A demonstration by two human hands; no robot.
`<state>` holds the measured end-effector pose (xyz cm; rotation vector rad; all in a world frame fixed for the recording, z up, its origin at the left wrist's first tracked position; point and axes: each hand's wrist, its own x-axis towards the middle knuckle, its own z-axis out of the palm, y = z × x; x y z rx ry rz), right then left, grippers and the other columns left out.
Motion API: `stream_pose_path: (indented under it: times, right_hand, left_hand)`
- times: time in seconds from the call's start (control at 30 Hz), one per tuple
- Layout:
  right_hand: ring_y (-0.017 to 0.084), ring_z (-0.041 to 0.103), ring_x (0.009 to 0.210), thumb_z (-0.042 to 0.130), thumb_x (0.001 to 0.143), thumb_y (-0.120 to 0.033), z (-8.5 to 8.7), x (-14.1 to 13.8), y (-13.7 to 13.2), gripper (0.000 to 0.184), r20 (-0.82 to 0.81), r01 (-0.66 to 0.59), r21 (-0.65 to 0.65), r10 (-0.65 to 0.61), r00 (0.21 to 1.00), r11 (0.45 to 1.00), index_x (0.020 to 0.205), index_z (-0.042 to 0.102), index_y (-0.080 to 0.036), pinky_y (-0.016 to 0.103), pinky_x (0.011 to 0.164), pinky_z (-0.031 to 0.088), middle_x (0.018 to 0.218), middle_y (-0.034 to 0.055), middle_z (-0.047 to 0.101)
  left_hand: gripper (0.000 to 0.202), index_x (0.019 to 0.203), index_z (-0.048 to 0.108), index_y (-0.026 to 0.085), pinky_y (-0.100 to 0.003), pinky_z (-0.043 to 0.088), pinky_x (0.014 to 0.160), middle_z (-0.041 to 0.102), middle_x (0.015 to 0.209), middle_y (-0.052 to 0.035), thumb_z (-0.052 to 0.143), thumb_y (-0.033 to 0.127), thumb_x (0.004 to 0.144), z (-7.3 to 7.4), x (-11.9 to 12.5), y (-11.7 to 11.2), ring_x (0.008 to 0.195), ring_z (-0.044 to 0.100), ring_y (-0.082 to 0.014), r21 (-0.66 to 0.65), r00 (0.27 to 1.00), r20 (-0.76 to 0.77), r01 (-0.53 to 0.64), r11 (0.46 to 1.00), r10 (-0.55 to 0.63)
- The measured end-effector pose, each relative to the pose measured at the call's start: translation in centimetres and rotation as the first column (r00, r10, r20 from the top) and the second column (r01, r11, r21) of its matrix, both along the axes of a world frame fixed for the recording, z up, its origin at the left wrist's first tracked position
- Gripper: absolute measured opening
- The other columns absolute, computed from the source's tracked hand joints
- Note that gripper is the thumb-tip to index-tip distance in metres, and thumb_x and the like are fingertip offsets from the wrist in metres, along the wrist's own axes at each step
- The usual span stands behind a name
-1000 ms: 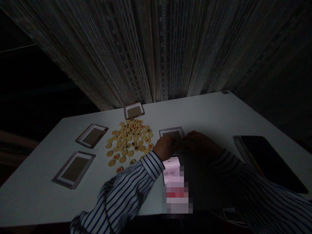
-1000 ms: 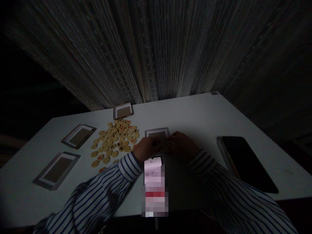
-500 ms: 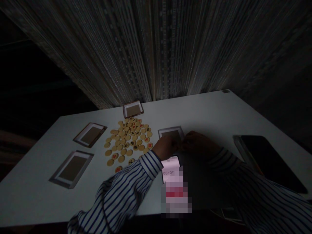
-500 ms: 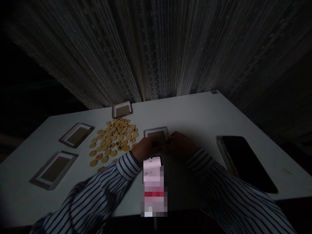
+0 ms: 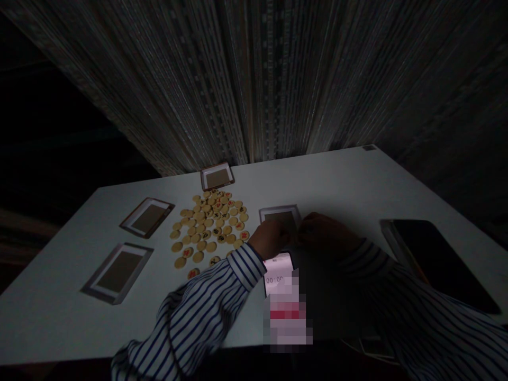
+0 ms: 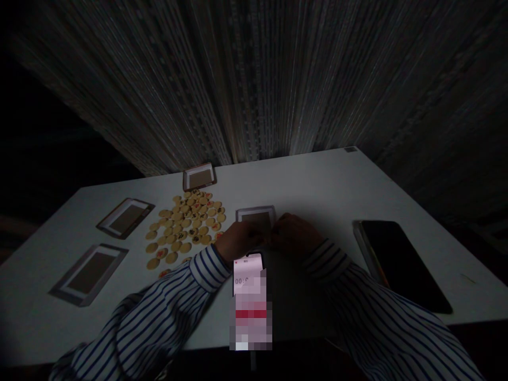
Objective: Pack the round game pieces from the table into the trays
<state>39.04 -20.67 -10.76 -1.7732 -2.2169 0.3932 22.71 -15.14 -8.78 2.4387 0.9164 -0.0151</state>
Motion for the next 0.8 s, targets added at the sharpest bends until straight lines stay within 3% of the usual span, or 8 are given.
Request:
stream_pose_path:
  times: [0.33,0.47,0.6,0.7,0.8]
  right_hand:
    - [0.019,0.059,0.081,0.052,0.077,-0.025,0.0,0.0,-0.1,0.018,0.015,0.0,0.002,0.0,1.0,1.0,0.07,0.068,-0.022,0.032,0.068,0.046,0.077,0.0056,0.067]
    - [0.019,0.06,0.08,0.052,0.076,-0.027,0.3,0.5,-0.2,0.016,0.011,0.046,-0.019,-0.046,0.999,0.999,0.075,0.068,-0.022,0.031,0.067,0.046,0.081,0.0054,0.066]
    - [0.016,0.06,0.073,0.053,0.075,-0.026,1.2,0.7,-0.3,0.016,-0.005,0.165,0.054,-0.165,0.986,0.985,0.082,0.066,-0.021,0.029,0.064,0.047,0.085,0.0055,0.064]
    - [0.016,0.059,0.07,0.051,0.075,-0.024,1.9,0.2,-0.1,0.015,-0.022,0.124,0.162,-0.122,0.992,0.979,0.081,0.065,-0.02,0.03,0.063,0.047,0.081,0.0049,0.064]
    - [0.016,0.057,0.067,0.051,0.075,-0.026,2.4,-1.2,0.3,0.014,-0.026,0.042,0.227,-0.038,0.999,0.973,0.078,0.063,-0.019,0.03,0.061,0.045,0.076,0.004,0.063]
  left_hand:
    - [0.026,0.074,0.069,0.013,-0.027,0.04,0.059,0.064,0.067,-0.0065,0.045,0.02,0.08,0.1,0.1,-0.1,0.06,0.056,-0.015,-0.002,1.0,-0.014,0.013,1.0,-0.013]
    - [0.027,0.082,0.069,0.015,-0.028,0.042,0.062,0.067,0.073,-0.007,0.042,0.021,0.082,1.3,-1.0,-0.2,0.065,0.058,-0.0161,0.027,0.998,0.04,-0.048,0.998,0.047]
    - [0.028,0.092,0.067,0.017,-0.028,0.043,0.068,0.069,0.082,-0.0061,0.042,0.024,0.084,3.5,-5.0,0.3,0.074,0.061,-0.0161,0.07,0.973,0.154,-0.184,0.98,0.172]
    - [0.026,0.094,0.066,0.017,-0.026,0.044,0.068,0.069,0.085,-0.005,0.044,0.027,0.083,4.8,-9.1,0.4,0.074,0.061,-0.0156,0.091,0.93,0.181,-0.341,0.936,0.321]
    - [0.026,0.095,0.066,0.019,-0.026,0.045,0.068,0.069,0.085,-0.0039,0.046,0.029,0.082,4.8,-12.7,-0.4,0.072,0.061,-0.0154,0.148,0.892,0.182,-0.442,0.885,0.415]
